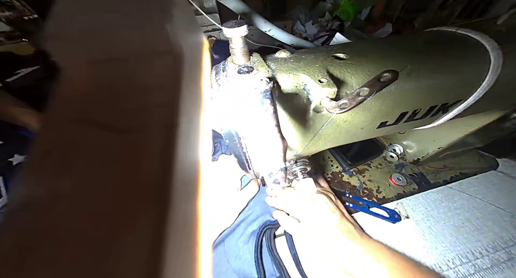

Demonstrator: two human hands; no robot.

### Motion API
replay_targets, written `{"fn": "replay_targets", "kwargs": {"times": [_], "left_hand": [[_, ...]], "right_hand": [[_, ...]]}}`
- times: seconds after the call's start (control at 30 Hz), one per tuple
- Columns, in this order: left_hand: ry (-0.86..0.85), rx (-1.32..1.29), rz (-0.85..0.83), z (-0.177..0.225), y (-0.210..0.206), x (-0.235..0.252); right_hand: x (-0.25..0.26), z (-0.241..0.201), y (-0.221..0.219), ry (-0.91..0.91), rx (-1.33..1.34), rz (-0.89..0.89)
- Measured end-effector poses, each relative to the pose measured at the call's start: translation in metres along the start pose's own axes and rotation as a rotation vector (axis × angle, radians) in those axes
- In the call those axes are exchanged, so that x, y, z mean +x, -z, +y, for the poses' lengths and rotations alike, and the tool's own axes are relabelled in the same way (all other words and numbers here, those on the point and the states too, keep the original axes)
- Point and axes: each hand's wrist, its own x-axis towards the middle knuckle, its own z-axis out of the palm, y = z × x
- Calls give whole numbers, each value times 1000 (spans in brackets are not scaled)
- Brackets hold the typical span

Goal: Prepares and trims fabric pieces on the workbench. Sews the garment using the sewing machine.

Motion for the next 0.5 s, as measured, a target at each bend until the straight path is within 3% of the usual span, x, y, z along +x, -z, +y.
{"fn": "replay_targets", "kwargs": {"times": [0.07,0.17,0.3,0.5], "left_hand": [[-11,30,42,6,-5,0],[131,-53,-15,25,-1,5],[-83,288,35,-25,-7,0],[-153,439,14,-33,-3,2]], "right_hand": [[0,-1,1,-6,-22,-11],[0,-1,1,-3,-22,-21],[-1,2,0,13,39,28],[-2,3,0,27,66,43]]}}
